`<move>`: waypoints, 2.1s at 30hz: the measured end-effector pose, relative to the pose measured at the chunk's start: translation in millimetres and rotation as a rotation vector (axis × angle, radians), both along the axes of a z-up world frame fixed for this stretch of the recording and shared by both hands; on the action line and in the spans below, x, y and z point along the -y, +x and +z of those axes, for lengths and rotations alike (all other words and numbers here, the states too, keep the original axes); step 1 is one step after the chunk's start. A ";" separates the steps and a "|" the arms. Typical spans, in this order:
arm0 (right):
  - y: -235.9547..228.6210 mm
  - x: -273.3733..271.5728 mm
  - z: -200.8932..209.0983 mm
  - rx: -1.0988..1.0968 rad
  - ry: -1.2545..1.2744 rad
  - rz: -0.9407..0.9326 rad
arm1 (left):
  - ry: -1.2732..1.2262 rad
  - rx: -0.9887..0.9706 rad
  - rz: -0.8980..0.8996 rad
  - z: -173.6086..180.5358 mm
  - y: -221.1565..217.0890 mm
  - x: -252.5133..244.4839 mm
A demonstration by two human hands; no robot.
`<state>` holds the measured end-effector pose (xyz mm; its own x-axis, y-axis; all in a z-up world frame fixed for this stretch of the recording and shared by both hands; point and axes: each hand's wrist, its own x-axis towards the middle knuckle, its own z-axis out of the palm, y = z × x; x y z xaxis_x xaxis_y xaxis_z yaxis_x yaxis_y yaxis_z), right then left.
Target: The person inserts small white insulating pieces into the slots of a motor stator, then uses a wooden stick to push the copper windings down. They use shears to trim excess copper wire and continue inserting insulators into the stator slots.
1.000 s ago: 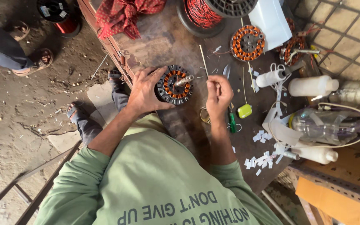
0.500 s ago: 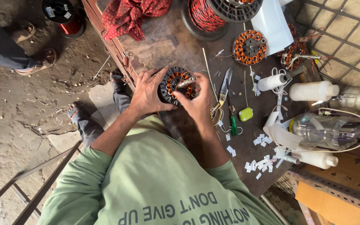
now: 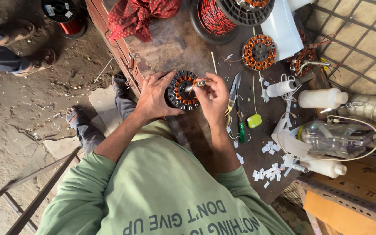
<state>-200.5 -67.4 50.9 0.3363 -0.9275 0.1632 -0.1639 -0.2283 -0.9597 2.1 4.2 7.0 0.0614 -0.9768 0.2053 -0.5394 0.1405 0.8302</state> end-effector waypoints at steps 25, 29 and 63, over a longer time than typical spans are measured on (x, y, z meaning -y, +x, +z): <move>31.5 12.1 81.7 -0.982 -0.653 0.447 | -0.010 -0.019 0.007 -5.4 -1.0 -1.7; 43.2 17.4 75.9 -1.045 -0.628 0.399 | -0.016 -0.019 0.020 -7.2 -0.2 -0.5; 17.6 54.4 52.7 -0.237 -0.103 0.270 | 0.001 -0.032 0.012 -13.3 -2.7 1.2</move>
